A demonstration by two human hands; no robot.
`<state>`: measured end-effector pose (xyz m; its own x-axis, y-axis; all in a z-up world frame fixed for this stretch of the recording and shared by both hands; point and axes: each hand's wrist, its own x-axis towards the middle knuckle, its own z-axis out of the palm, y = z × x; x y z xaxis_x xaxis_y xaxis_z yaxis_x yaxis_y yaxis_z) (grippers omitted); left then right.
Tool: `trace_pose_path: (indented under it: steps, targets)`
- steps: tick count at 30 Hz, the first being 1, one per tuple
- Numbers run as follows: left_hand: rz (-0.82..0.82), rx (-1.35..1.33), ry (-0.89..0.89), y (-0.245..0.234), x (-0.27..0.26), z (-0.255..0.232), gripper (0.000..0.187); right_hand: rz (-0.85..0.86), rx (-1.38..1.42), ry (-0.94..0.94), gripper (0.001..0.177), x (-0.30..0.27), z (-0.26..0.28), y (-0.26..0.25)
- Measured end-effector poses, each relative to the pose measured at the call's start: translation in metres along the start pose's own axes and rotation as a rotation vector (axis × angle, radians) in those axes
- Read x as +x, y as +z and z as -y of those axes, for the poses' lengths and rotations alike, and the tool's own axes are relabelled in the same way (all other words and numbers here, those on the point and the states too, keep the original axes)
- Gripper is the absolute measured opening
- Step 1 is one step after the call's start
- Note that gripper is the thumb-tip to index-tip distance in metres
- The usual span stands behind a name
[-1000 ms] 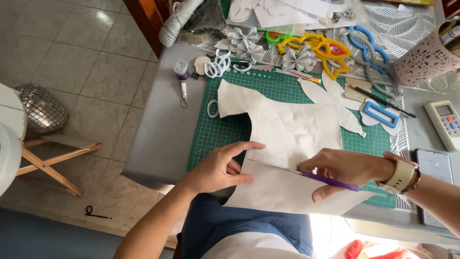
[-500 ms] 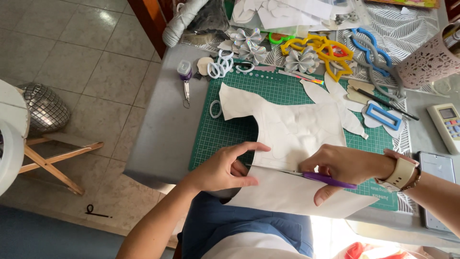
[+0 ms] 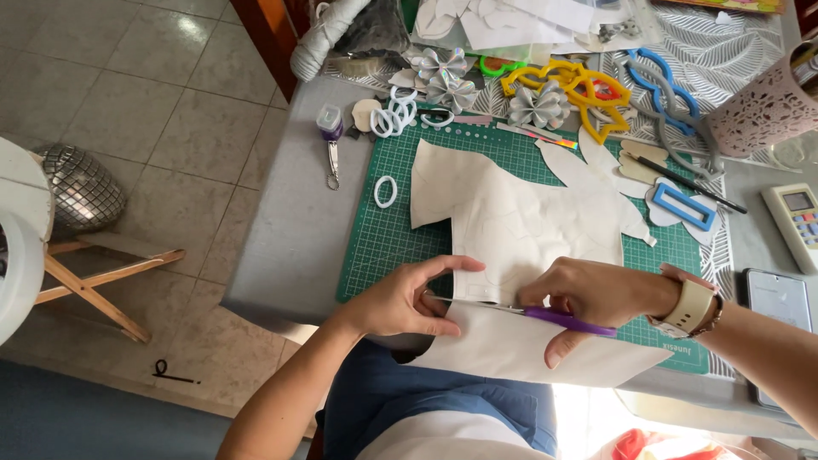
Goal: Tracing a template onto a sheet of paper and cutting it out with scissors
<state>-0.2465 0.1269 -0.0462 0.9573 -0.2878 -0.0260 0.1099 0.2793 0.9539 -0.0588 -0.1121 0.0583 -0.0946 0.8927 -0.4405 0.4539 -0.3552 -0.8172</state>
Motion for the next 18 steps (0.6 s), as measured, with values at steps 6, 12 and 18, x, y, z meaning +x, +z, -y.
trace_pose_path:
  steps: [6,12,18]
  targets:
    - [0.037,-0.030,0.024,0.010,0.001,-0.016,0.091,0.016,0.025,-0.073,0.061,0.004,0.011,0.006]
    - [0.082,-0.068,-0.099,0.012,-0.010,-0.051,0.089,-0.045,-0.230,-0.192,0.061,-0.002,0.014,0.011]
    - [-0.001,0.276,-0.326,0.033,-0.039,-0.060,0.083,-0.258,-0.385,-0.358,0.031,-0.025,0.023,0.060]
